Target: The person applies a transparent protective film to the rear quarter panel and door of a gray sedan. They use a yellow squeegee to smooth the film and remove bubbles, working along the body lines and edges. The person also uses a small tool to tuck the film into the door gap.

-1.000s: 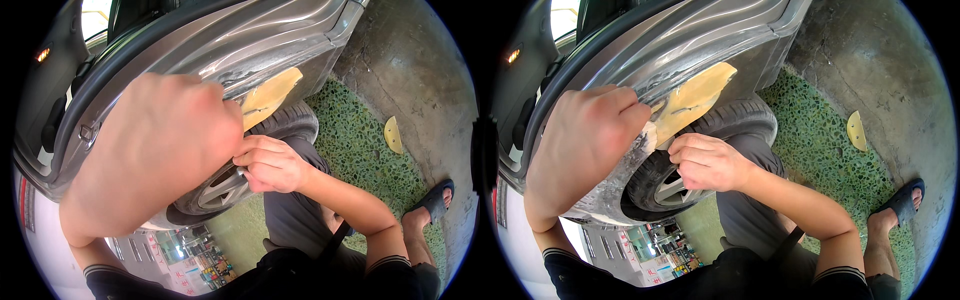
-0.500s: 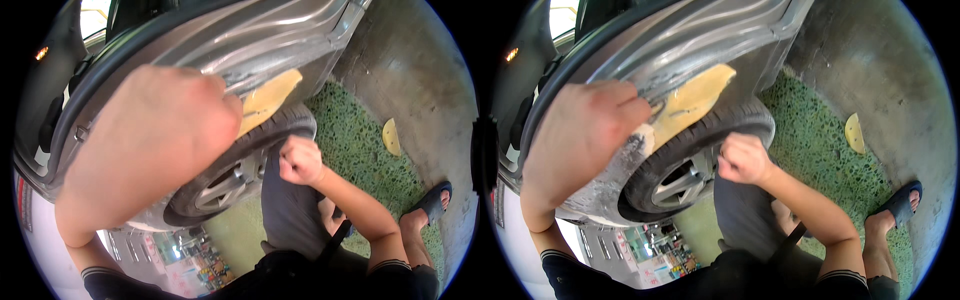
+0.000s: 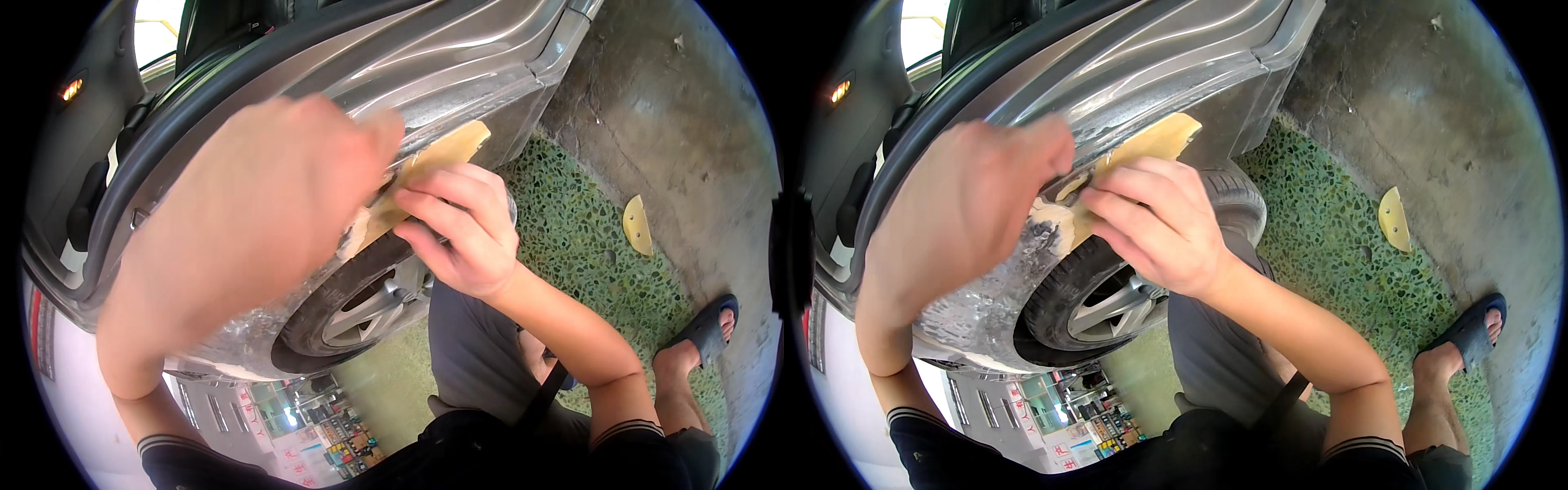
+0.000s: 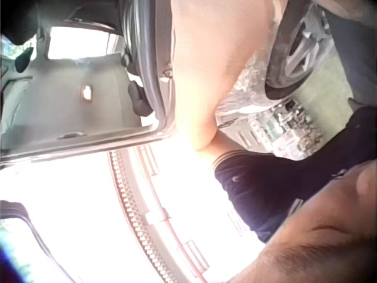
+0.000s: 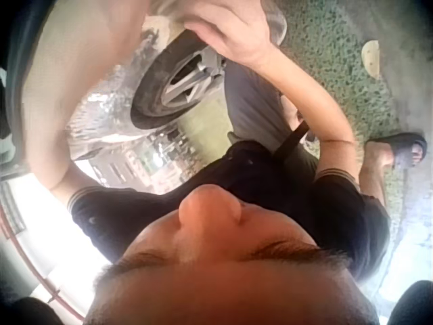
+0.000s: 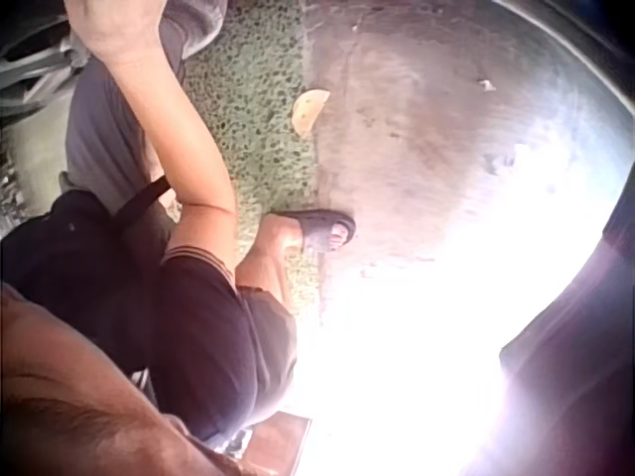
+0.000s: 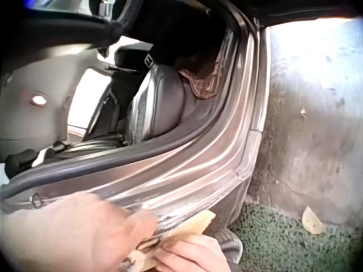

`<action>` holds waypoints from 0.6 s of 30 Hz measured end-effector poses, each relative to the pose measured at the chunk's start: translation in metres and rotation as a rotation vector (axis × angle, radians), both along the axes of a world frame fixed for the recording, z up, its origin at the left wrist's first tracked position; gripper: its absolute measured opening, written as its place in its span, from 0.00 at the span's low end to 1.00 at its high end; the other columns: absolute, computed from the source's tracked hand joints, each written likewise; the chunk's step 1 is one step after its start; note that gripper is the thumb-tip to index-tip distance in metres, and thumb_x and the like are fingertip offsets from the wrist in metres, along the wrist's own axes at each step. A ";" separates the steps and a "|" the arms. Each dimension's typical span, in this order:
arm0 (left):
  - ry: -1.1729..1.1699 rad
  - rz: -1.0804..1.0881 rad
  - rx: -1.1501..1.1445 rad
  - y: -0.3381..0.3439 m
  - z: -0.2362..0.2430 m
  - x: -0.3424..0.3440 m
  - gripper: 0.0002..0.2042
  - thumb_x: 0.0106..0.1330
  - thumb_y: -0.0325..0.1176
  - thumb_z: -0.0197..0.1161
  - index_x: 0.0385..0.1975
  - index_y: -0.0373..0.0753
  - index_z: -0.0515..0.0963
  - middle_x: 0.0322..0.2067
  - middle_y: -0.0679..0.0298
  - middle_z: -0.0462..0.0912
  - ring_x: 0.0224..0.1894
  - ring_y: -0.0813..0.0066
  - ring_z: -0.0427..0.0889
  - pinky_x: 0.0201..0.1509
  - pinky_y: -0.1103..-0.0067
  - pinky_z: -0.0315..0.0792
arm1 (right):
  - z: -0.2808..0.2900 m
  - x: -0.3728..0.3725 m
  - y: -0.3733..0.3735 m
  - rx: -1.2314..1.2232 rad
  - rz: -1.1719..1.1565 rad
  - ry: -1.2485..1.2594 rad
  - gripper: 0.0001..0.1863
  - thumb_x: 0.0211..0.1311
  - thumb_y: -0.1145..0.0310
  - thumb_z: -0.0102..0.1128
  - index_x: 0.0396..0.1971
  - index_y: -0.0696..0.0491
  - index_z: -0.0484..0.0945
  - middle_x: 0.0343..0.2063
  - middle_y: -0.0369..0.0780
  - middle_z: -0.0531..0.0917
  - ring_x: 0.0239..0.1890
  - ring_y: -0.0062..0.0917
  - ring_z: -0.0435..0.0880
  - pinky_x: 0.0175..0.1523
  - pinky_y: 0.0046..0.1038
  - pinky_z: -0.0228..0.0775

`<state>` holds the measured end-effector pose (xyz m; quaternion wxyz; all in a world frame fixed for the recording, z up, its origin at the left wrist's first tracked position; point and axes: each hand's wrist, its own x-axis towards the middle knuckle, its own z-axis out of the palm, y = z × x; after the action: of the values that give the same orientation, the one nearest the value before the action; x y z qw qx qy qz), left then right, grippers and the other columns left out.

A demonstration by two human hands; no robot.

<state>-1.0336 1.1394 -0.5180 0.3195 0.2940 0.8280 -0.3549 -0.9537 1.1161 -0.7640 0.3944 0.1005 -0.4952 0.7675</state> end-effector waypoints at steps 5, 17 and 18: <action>-0.110 0.160 0.210 -0.039 -0.013 -0.040 0.03 0.73 0.23 0.56 0.41 0.37 0.75 0.18 0.56 0.78 0.24 0.53 0.80 0.32 0.65 0.73 | 0.012 -0.017 0.003 0.119 -0.049 0.077 0.21 0.47 0.73 0.69 0.46 0.55 0.85 0.42 0.37 0.80 0.43 0.34 0.79 0.48 0.34 0.73; -0.116 0.175 0.113 -0.032 -0.015 -0.040 0.02 0.73 0.25 0.58 0.41 0.39 0.76 0.20 0.51 0.77 0.26 0.46 0.80 0.34 0.61 0.71 | 0.005 -0.017 0.012 0.166 0.094 0.075 0.22 0.48 0.74 0.73 0.47 0.53 0.86 0.35 0.35 0.77 0.33 0.29 0.76 0.37 0.31 0.72; -0.113 0.170 0.120 -0.032 -0.015 -0.040 0.02 0.73 0.25 0.58 0.41 0.39 0.76 0.20 0.50 0.77 0.26 0.46 0.80 0.34 0.61 0.71 | 0.003 -0.018 0.012 0.198 0.054 0.091 0.22 0.49 0.72 0.71 0.49 0.52 0.86 0.35 0.33 0.76 0.33 0.28 0.76 0.37 0.30 0.72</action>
<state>-1.0733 1.1071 -0.5332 0.3764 0.2611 0.8503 -0.2592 -0.9720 1.1283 -0.7612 0.3836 0.1871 -0.5473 0.7199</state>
